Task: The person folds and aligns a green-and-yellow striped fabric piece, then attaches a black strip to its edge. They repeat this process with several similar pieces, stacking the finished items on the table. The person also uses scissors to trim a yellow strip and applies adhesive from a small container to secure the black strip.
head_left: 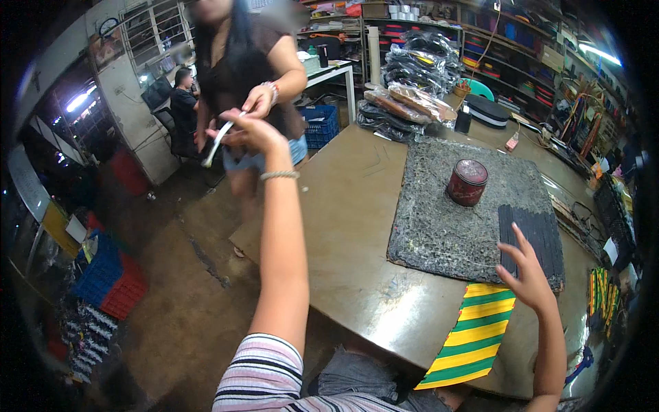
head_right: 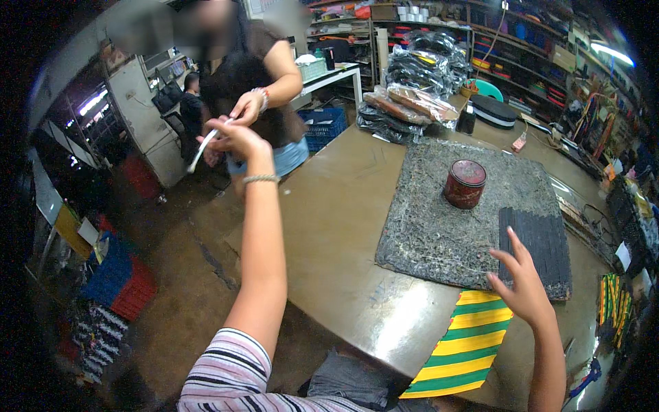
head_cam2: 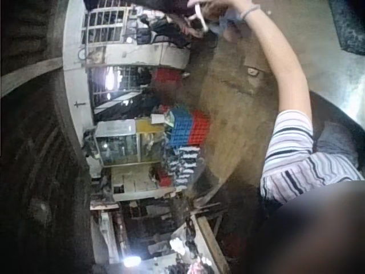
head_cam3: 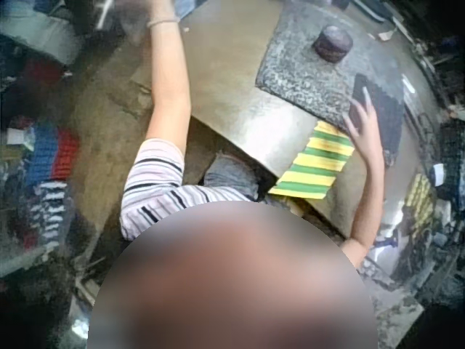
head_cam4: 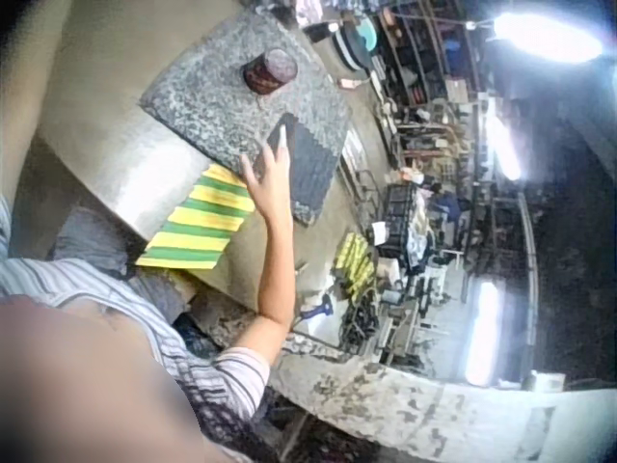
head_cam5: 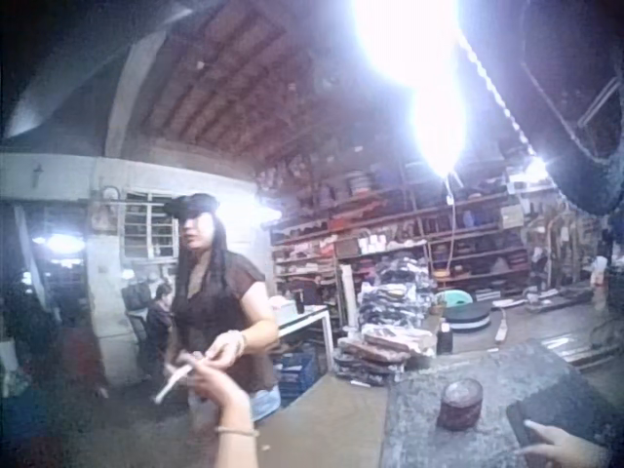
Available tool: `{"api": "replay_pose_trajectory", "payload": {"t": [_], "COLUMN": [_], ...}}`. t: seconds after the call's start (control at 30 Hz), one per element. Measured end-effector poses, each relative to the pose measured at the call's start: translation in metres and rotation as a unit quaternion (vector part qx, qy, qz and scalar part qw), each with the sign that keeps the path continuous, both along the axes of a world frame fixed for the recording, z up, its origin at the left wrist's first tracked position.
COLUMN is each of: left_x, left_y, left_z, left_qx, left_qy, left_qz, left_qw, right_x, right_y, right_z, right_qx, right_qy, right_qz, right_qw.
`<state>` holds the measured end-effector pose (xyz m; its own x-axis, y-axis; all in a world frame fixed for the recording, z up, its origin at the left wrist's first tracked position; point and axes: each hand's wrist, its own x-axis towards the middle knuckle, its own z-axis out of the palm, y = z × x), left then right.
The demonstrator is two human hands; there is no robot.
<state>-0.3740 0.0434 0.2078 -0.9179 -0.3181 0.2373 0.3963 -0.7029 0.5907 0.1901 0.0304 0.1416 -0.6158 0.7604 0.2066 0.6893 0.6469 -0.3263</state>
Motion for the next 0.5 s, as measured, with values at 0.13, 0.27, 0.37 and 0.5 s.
{"api": "replay_pose_trajectory", "payload": {"t": [0.13, 0.27, 0.37, 0.5], "left_x": [-0.003, 0.021, 0.069, 0.186], "left_y": [-0.082, -0.160, -0.206, -0.197], "left_z": [0.017, 0.006, -0.017, -0.061], "left_qx": [-0.006, -0.068, 0.015, -0.015], "left_qy": [0.077, 0.162, 0.146, 0.147], "left_qz": [0.030, 0.047, -0.106, -0.472], "left_qw": [0.997, 0.983, 0.983, 0.869], "right_x": [0.017, -0.009, -0.046, -0.099], "right_y": [-0.035, -0.060, -0.076, -0.096], "right_z": [0.001, 0.006, 0.017, 0.023], "right_qx": [-0.110, -0.114, -0.073, -0.048], "right_qy": [-0.037, -0.037, 0.043, 0.240], "right_qz": [-0.032, 0.059, 0.169, 0.205], "right_qw": [0.993, 0.991, 0.982, 0.948]}}
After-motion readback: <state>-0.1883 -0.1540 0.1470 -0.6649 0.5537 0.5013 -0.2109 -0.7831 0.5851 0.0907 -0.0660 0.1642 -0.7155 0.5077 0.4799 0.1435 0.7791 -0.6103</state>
